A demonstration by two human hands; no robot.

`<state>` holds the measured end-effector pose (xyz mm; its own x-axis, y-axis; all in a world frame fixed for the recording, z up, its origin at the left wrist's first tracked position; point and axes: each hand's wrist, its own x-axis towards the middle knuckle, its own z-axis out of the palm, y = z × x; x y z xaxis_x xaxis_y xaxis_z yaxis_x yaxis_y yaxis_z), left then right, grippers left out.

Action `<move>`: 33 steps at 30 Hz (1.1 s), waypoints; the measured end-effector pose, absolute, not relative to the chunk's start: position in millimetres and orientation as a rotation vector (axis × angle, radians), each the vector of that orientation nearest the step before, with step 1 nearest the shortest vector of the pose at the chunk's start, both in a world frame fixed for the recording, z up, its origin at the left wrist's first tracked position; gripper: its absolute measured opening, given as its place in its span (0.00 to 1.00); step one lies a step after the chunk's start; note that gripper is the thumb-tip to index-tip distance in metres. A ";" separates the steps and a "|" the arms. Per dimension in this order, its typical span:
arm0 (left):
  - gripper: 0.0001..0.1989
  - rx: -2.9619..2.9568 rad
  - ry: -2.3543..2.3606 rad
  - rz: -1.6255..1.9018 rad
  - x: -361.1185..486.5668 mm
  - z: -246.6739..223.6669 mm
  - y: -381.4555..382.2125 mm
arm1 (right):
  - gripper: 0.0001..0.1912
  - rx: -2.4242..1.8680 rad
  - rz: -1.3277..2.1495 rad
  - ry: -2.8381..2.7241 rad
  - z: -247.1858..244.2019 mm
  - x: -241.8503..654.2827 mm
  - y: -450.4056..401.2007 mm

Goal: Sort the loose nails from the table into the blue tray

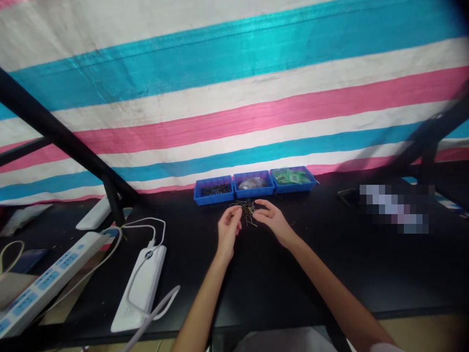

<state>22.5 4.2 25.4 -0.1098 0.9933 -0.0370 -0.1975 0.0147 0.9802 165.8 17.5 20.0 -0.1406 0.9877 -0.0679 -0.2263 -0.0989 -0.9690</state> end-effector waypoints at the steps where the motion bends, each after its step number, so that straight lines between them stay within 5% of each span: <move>1: 0.17 1.028 1.130 1.303 23.6 26.1 3.0 | 0.25 -1.022 1.503 -1.028 21.4 166.3 17.3; 20: 0.12 0.997 1.090 1.256 24.6 33.4 0.6 | 0.24 -0.973 1.628 -1.010 20.0 163.2 14.5; 33: 0.10 0.996 1.170 1.369 17.2 31.0 5.9 | 0.14 -1.001 1.537 -1.247 21.8 159.8 9.2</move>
<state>17.2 5.9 31.0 -0.1242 0.9918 -0.0295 -0.1837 0.0062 0.9830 159.8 9.2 21.8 -0.2765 0.9596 -0.0531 -0.1458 -0.0965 -0.9846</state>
